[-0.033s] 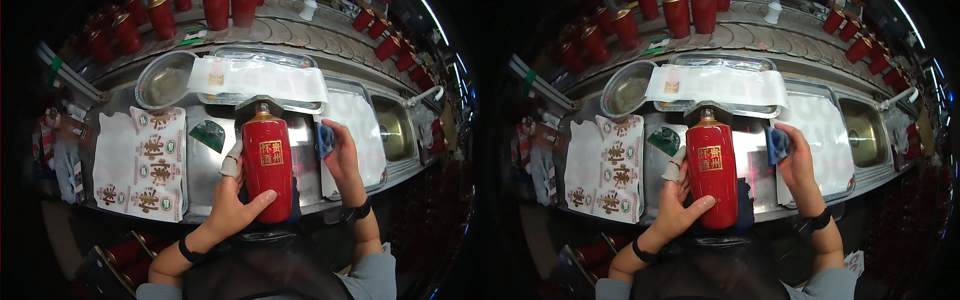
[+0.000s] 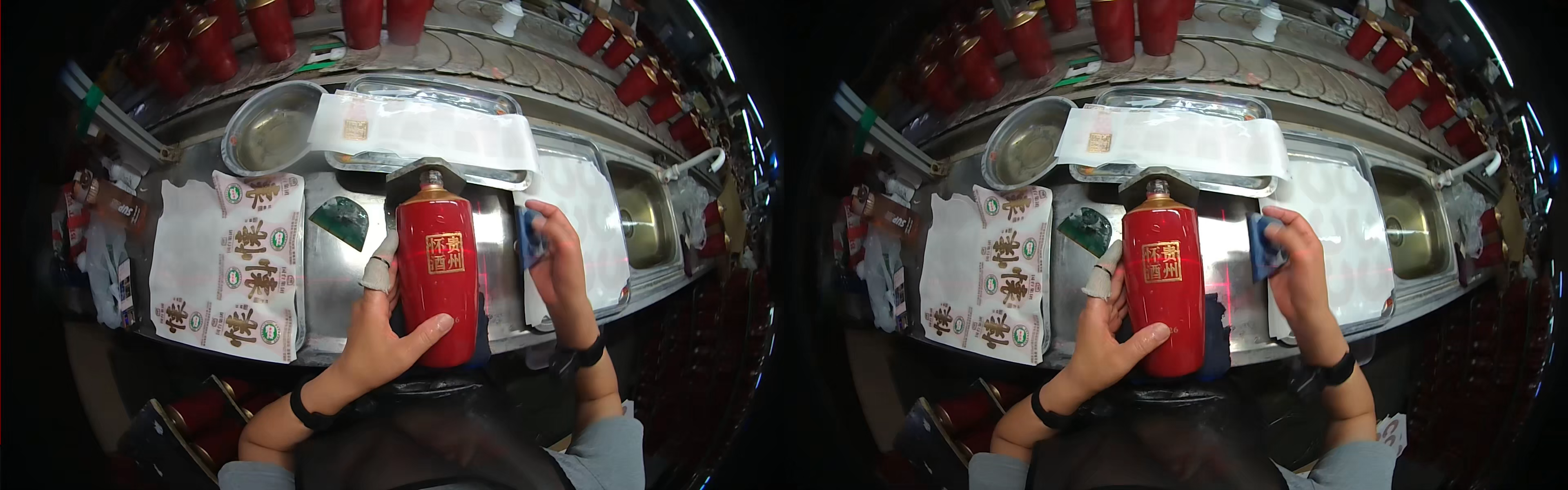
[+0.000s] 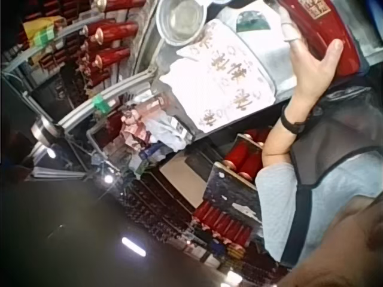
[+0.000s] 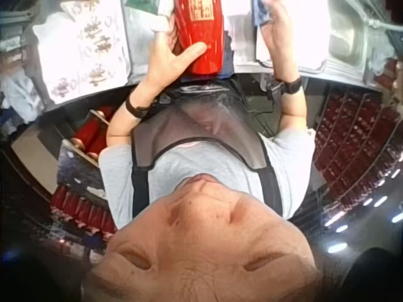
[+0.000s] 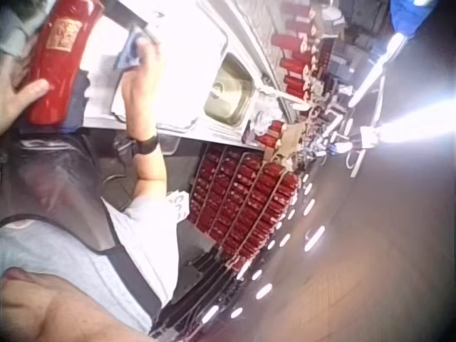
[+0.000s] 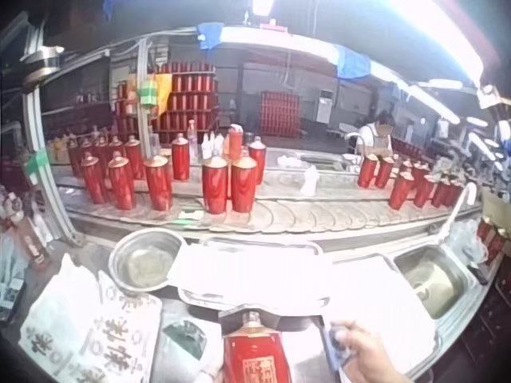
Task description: Applying labels and cleaning liquor bottles on a production line.
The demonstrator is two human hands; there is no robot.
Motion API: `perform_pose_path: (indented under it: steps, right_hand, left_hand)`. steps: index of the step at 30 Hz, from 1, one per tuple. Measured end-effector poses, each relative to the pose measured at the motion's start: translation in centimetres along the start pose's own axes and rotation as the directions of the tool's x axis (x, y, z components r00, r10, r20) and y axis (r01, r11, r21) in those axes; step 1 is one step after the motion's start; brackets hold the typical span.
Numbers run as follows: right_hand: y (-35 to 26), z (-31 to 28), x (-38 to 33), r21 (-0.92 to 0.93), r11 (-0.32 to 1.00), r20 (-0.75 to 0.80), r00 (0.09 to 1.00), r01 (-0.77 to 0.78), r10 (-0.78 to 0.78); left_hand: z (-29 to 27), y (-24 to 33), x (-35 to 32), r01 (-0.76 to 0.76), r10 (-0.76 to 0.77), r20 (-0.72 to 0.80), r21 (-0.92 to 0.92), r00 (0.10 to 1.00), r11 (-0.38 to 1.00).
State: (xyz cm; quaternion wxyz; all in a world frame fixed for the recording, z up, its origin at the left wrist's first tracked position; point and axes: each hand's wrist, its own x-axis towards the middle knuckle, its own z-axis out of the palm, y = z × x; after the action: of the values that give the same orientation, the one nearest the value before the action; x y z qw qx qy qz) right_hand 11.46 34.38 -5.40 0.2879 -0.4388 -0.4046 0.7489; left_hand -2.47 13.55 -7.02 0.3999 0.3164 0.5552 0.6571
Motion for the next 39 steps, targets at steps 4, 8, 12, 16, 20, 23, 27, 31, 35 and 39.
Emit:
perform_pose_path:
  steps: [4, 8, 12, 16, 20, 23, 27, 31, 35, 39]
  right_hand:
    - [0.9, 0.4, -4.6, -0.39, 0.541, 0.537, 0.661, 0.745, -0.524]
    - [-0.4, 3.3, -3.4, -0.355, 0.265, 0.813, 0.436, 0.896, -0.386]
    - [-2.5, 7.1, 1.9, -0.501, 0.218, 0.615, 0.522, 0.837, -0.592]
    - [-2.9, 6.6, -2.4, -0.147, 0.122, 0.814, 0.19, 0.982, -0.549]
    - [-2.0, 6.2, -3.1, -0.221, 0.165, 0.861, 0.271, 0.961, -0.431]
    - [-1.9, 6.7, 0.9, -0.359, 0.021, 0.759, 0.305, 0.933, -0.575]
    - [-0.9, 5.3, -0.1, -0.077, -0.306, 0.967, -0.004, 0.949, -0.255]
    - [0.3, 3.9, -4.7, 0.096, 0.006, 0.978, -0.093, 0.995, -0.187]
    - [-1.0, 7.4, -0.8, -0.224, 0.168, 0.868, 0.275, 0.96, -0.412]
    - [-2.3, 8.8, 0.2, -0.154, -0.165, 0.889, 0.063, 0.974, -0.453]
  left_hand:
    - [-0.1, -0.3, 0.0, -0.045, 0.044, 0.008, 0.104, 0.999, 0.994]
    - [0.0, -0.3, -0.1, -0.039, 0.042, -0.016, 0.125, 0.999, 0.991]
    - [-0.1, -0.3, 0.1, -0.069, 0.072, -0.005, 0.222, 0.997, 0.973]
    - [-0.6, -0.2, 0.0, -0.01, 0.01, -0.004, 0.061, 1.0, 0.998]
    - [-0.7, -0.2, -0.2, -0.064, 0.068, 0.066, -0.062, 0.996, 0.996]
    - [-0.6, -0.1, -0.2, -0.029, 0.04, 0.075, -0.14, 0.996, 0.99]
    - [-1.0, -0.3, -0.2, -0.058, 0.067, 0.059, -0.132, 0.996, 0.99]
    - [-1.4, -0.7, -0.2, -0.058, 0.067, 0.064, -0.132, 0.996, 0.989]
    - [-1.2, -0.6, -0.4, -0.06, 0.065, 0.055, -0.094, 0.996, 0.994]
    - [-1.0, -0.6, -0.5, -0.035, 0.039, 0.046, -0.086, 0.998, 0.996]
